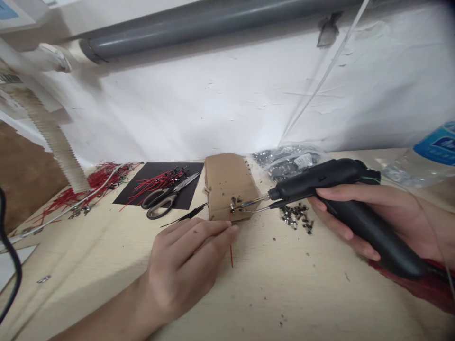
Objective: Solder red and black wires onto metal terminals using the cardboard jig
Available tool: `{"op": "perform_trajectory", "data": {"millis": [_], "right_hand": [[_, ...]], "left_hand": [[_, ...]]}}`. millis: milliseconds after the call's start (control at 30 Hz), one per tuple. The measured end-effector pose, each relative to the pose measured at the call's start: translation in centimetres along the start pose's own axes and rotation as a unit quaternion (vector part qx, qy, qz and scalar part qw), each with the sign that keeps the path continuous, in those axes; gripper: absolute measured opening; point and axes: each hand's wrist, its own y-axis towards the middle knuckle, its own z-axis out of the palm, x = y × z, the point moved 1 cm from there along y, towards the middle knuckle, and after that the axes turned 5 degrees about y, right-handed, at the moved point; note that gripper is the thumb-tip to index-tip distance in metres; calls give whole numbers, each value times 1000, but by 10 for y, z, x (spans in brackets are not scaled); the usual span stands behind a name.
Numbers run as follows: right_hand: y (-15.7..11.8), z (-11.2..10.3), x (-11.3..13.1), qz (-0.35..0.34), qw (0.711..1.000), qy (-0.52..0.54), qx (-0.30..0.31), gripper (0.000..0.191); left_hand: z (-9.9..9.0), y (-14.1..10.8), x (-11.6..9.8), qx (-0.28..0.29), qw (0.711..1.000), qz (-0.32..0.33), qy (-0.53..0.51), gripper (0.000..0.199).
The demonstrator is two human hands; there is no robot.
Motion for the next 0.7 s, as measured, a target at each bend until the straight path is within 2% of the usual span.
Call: {"op": "perform_trajectory", "data": {"millis": [333, 700], "right_hand": [[1, 1, 4, 7, 1000, -24, 3, 41], [1, 2, 3, 1, 1000, -16, 10, 41]], "left_hand": [[1, -2, 0, -7, 1000, -26, 12, 27], [0, 1, -1, -3, 1000, -9, -1, 17]]}}
